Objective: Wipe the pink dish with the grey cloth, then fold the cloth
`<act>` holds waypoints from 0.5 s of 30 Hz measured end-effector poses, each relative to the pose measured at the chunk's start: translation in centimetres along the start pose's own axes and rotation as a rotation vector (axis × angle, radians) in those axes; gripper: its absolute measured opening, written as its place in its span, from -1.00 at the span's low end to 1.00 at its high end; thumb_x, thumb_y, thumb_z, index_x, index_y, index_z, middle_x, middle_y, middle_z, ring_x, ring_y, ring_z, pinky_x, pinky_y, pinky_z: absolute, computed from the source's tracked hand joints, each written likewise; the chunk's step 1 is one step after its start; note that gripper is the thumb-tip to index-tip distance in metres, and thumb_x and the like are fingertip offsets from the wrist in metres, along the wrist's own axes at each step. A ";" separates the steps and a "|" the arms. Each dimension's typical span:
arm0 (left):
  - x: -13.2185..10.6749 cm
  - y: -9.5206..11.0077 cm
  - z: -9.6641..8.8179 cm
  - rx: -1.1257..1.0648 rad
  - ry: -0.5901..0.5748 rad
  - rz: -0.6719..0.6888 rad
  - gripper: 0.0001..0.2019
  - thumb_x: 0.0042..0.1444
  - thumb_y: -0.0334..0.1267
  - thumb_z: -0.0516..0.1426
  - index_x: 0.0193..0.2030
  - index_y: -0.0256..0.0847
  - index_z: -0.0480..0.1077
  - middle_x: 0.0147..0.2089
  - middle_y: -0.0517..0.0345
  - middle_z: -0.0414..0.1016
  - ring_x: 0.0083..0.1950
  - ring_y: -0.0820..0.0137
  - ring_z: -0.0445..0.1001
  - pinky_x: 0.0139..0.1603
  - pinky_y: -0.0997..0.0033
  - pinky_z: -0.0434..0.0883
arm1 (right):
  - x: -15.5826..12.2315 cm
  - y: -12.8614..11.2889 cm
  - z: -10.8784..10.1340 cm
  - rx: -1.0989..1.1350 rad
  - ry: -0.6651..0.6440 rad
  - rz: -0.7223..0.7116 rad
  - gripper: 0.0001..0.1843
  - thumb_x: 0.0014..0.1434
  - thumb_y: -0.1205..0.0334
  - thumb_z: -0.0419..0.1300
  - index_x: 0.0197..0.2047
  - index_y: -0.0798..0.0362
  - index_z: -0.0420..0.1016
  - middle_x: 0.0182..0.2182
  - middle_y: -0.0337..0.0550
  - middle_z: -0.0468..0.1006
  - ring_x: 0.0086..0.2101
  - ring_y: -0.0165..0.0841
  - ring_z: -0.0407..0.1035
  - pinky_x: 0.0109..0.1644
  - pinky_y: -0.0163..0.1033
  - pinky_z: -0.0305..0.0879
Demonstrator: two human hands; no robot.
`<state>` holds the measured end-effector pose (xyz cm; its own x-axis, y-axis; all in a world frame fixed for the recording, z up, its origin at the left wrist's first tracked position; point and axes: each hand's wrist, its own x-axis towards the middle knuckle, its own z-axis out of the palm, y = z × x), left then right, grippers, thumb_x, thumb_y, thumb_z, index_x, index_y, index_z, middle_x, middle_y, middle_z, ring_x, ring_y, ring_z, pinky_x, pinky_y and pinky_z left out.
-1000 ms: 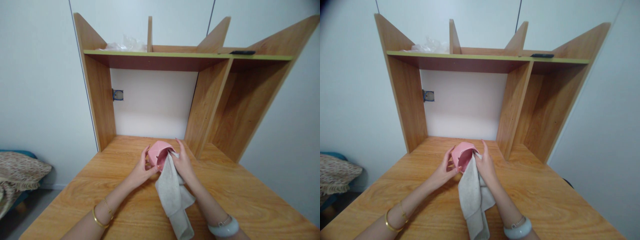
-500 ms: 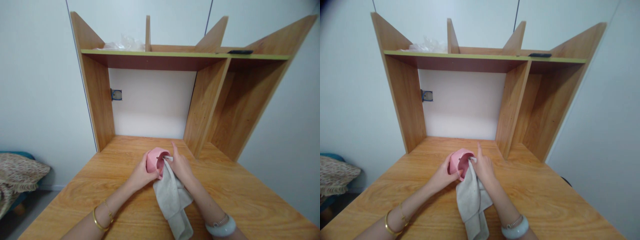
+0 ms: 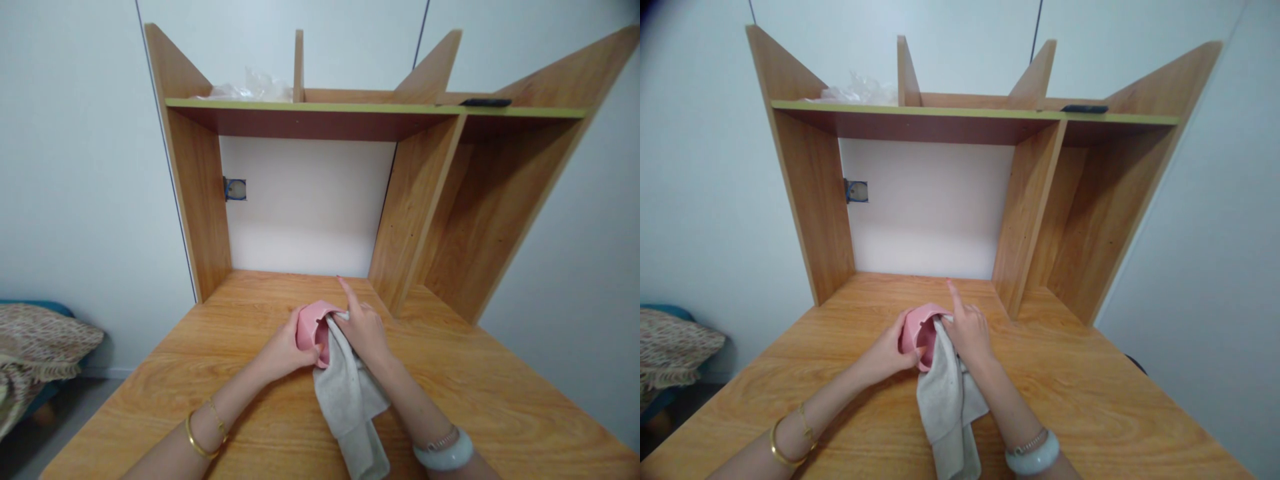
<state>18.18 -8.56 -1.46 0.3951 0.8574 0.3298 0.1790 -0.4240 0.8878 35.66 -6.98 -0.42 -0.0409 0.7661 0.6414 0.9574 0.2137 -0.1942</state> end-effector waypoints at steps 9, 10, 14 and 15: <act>0.8 -0.7 0.1 -0.036 0.162 -0.043 -0.48 -0.23 -0.41 0.15 -0.01 -0.29 0.26 -0.09 0.03 0.43 -0.10 0.29 0.40 -0.04 0.33 0.32 | 0.0 0.3 0.8 0.210 0.004 -0.135 -0.38 0.13 0.18 -0.01 0.25 0.04 -0.04 -0.33 -0.08 0.51 -0.31 -0.24 0.39 -0.19 -0.16 0.26; 1.0 -0.9 0.1 -0.050 0.181 -0.060 -0.50 -0.23 -0.41 0.14 -0.03 -0.30 0.28 -0.10 0.03 0.44 -0.11 0.28 0.40 -0.04 0.33 0.32 | 0.0 0.3 0.8 0.216 0.006 -0.129 -0.40 0.15 0.18 -0.02 0.25 0.04 -0.02 -0.33 -0.08 0.52 -0.30 -0.24 0.39 -0.19 -0.16 0.26; 1.7 -1.8 -0.1 -0.159 0.302 -0.136 -0.60 -0.18 -0.37 0.14 -0.11 -0.32 0.33 -0.16 0.01 0.46 -0.14 0.29 0.42 -0.07 0.32 0.35 | 0.0 0.1 0.8 0.209 0.043 0.018 -0.46 0.19 0.08 -0.07 0.21 0.07 0.07 -0.40 -0.06 0.52 -0.34 -0.22 0.41 -0.25 -0.19 0.25; 1.9 -2.0 -0.2 -0.188 0.343 -0.169 -0.63 -0.16 -0.34 0.15 -0.13 -0.32 0.33 -0.18 0.02 0.46 -0.16 0.29 0.43 -0.10 0.33 0.37 | 0.0 0.2 0.7 0.202 0.050 0.069 -0.46 0.19 0.05 -0.07 0.20 0.07 0.07 -0.40 -0.05 0.52 -0.35 -0.21 0.41 -0.27 -0.19 0.24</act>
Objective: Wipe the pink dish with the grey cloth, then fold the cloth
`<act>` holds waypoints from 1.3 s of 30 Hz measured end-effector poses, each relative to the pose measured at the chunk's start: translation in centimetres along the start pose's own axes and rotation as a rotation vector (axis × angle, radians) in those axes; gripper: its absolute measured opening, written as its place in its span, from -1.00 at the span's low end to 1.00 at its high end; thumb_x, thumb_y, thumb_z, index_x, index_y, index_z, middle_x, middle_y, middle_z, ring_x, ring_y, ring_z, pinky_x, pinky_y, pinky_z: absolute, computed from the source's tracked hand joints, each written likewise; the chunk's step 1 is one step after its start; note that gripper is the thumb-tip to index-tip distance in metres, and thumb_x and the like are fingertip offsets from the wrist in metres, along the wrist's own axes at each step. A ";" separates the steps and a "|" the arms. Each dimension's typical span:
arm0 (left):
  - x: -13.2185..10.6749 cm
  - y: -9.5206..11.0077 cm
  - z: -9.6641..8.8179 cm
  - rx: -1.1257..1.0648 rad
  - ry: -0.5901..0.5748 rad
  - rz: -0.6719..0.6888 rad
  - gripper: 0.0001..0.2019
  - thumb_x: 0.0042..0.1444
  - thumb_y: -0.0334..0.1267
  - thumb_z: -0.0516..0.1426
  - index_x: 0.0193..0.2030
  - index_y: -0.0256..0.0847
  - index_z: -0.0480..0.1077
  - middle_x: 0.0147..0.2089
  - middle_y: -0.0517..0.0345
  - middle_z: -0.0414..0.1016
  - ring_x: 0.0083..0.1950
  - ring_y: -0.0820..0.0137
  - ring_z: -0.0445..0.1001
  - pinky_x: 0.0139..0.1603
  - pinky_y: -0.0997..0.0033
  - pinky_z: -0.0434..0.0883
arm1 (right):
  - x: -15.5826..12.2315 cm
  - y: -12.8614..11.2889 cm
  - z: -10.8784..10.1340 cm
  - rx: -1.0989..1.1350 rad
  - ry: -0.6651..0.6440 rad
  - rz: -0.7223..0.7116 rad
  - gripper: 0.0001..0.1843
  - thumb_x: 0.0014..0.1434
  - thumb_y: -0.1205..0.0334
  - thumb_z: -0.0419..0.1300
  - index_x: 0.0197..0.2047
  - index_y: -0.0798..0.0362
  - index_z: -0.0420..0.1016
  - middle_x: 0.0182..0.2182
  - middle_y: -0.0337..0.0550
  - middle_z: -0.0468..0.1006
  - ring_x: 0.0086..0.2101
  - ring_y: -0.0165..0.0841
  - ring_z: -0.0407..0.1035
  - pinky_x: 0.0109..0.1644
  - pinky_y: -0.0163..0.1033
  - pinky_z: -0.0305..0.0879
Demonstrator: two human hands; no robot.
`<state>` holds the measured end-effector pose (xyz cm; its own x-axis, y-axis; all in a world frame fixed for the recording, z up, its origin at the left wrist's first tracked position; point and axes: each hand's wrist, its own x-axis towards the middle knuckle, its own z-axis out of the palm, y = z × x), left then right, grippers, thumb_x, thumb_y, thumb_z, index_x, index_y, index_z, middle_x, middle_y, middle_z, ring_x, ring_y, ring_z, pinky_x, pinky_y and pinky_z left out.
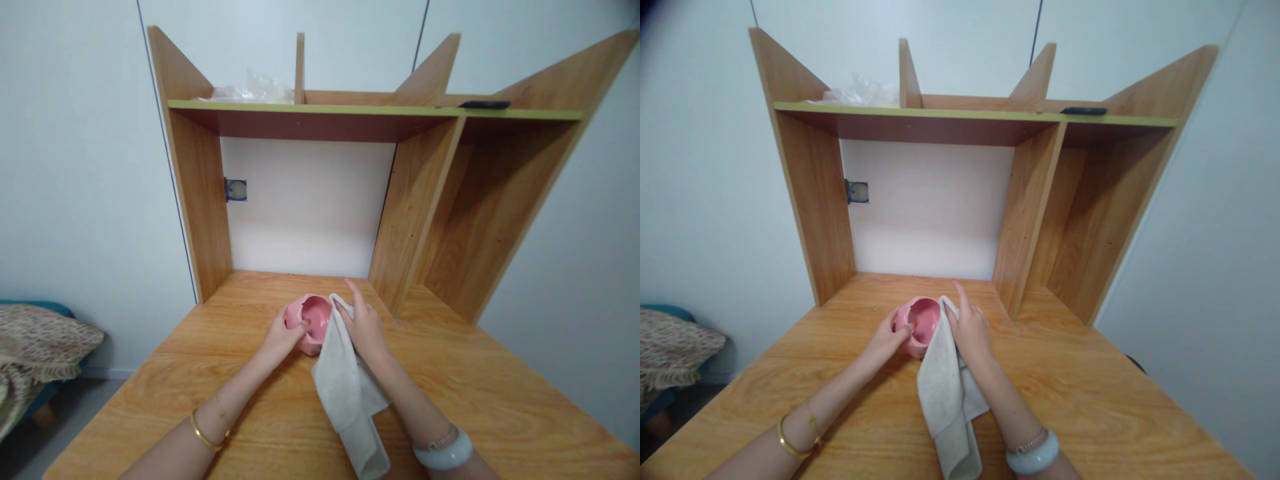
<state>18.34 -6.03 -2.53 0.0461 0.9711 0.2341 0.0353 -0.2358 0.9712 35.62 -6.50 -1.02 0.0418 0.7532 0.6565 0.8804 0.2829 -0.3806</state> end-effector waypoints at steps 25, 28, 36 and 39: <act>-0.6 0.7 0.2 -0.557 -0.015 -0.223 -0.76 -0.06 -0.20 0.15 -0.25 -0.26 0.31 -0.47 0.21 0.35 -0.51 0.51 0.36 -0.57 0.44 0.45 | 2.4 3.5 -0.9 0.763 -0.247 0.597 -0.88 -0.05 0.34 0.16 -0.37 0.15 0.44 -0.50 -0.22 0.45 -0.55 -0.53 0.25 -0.51 -0.43 0.13; -0.7 0.6 0.2 -0.560 -0.023 -0.229 -0.72 -0.07 -0.18 0.16 -0.21 -0.26 0.32 -0.43 0.17 0.38 -0.48 0.48 0.38 -0.55 0.42 0.46 | 2.1 2.6 -0.7 0.958 -0.347 0.565 -0.83 0.01 0.20 0.16 -0.38 0.15 0.42 -0.54 -0.27 0.41 -0.66 -0.59 0.17 -0.62 -0.45 0.06; -0.4 0.1 0.0 -0.548 -0.083 -0.213 -0.60 -0.09 -0.10 0.16 -0.12 -0.25 0.31 -0.34 0.11 0.43 -0.42 0.41 0.42 -0.51 0.39 0.46 | 0.7 -0.1 -1.1 1.253 -0.738 0.546 -0.67 0.03 0.02 0.17 -0.30 0.12 0.28 -0.66 -0.33 0.37 -0.71 -0.55 0.27 -0.73 -0.49 0.10; -0.6 0.3 0.1 -0.548 -0.109 -0.187 -0.54 -0.14 -0.06 0.20 -0.09 -0.23 0.31 -0.30 0.11 0.44 -0.41 0.42 0.42 -0.50 0.42 0.45 | 0.8 -1.0 -1.5 1.171 -0.673 0.570 -0.72 0.09 0.13 0.11 -0.19 0.13 0.23 -0.71 -0.32 0.39 -0.74 -0.51 0.27 -0.73 -0.49 0.14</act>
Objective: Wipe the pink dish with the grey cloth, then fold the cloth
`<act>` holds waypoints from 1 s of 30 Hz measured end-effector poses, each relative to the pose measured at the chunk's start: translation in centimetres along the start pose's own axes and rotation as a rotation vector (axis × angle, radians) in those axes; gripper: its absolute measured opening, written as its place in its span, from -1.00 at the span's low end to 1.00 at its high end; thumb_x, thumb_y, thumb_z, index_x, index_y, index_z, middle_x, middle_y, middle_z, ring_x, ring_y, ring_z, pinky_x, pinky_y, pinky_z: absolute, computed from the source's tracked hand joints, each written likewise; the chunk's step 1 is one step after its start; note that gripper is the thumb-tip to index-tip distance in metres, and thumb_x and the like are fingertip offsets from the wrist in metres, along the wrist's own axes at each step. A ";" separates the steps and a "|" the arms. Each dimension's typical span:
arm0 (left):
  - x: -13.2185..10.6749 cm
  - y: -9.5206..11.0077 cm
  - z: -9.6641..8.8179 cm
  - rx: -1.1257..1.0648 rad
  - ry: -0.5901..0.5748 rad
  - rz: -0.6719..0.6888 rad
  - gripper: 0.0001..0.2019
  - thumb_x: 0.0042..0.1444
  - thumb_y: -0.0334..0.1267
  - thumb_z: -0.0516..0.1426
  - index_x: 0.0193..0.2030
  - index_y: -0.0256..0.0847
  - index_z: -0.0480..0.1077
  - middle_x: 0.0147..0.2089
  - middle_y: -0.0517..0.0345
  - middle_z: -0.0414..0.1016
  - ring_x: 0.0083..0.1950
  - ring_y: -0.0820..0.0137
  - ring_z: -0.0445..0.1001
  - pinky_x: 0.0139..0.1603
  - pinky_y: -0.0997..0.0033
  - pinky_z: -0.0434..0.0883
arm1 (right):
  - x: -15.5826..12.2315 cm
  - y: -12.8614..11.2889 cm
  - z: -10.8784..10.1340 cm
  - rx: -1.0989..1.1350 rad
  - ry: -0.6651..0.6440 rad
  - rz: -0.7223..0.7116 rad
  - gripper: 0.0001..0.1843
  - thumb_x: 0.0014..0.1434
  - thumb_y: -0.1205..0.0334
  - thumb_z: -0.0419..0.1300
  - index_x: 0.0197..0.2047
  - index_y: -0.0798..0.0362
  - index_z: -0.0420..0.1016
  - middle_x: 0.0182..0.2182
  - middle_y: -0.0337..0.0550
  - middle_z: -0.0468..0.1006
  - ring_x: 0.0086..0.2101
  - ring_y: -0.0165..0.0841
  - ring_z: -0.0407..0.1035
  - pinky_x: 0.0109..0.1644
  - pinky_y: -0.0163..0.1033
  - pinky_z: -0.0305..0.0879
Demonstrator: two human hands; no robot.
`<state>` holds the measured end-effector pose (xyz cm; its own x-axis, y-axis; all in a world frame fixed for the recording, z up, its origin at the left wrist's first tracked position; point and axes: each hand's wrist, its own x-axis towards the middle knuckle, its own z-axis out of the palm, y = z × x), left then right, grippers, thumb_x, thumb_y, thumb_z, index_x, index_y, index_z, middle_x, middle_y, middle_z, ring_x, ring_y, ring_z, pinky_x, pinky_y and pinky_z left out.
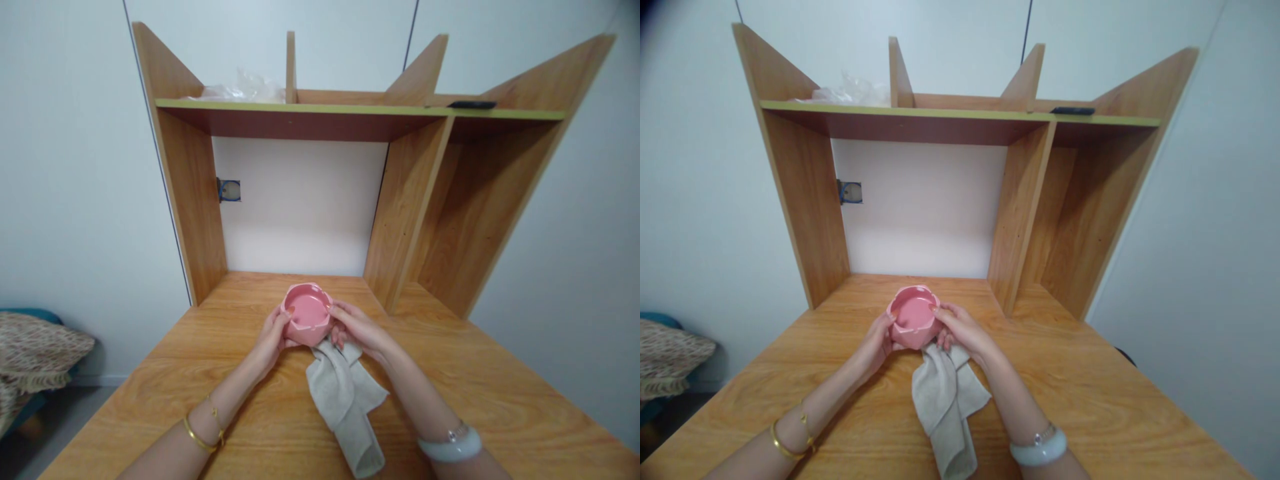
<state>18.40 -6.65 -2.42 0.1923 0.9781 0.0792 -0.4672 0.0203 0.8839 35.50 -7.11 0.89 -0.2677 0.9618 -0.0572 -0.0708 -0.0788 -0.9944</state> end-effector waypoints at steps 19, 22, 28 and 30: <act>0.1 0.9 -0.9 0.158 0.052 0.156 -0.71 -0.18 -0.25 0.14 -0.25 -0.24 0.47 -0.21 0.08 0.44 -0.43 0.51 0.38 -0.47 0.57 0.22 | -7.0 1.2 -10.5 -0.025 0.566 0.141 -0.77 0.13 0.21 0.04 -0.19 0.18 0.29 -0.70 -0.16 0.43 -0.67 -0.40 0.38 -0.59 -0.36 0.38; 0.2 0.8 -0.9 0.173 0.056 0.145 -0.71 -0.19 -0.27 0.13 -0.25 -0.25 0.46 -0.21 0.08 0.44 -0.43 0.50 0.38 -0.46 0.56 0.21 | -6.8 1.5 -11.5 -0.077 0.612 0.198 -0.63 0.13 0.20 0.04 -0.04 0.24 0.22 -0.70 -0.15 0.42 -0.68 -0.37 0.38 -0.59 -0.34 0.39; 0.4 1.0 -1.0 0.082 0.111 0.166 -0.58 -0.20 -0.30 0.11 -0.10 -0.17 0.34 -0.21 0.15 0.36 -0.42 0.48 0.44 -0.42 0.53 0.24 | -5.5 1.9 -12.6 -0.107 0.635 0.243 -0.52 0.15 0.15 0.02 0.06 0.29 0.15 -0.68 -0.07 0.46 -0.66 -0.34 0.40 -0.57 -0.31 0.42; 0.4 1.1 -1.0 0.081 0.114 0.171 -0.58 -0.20 -0.30 0.10 -0.09 -0.17 0.33 -0.19 0.14 0.35 -0.41 0.48 0.45 -0.42 0.53 0.24 | -5.1 2.0 -13.0 -0.103 0.622 0.244 -0.52 0.15 0.13 0.03 0.05 0.28 0.16 -0.67 -0.07 0.46 -0.65 -0.34 0.40 -0.55 -0.30 0.43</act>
<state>17.05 -6.06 -1.89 0.0157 0.9831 0.1826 -0.4129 -0.1600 0.8966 49.24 -8.78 -2.01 0.3408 0.8939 -0.2912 0.0213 -0.3170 -0.9482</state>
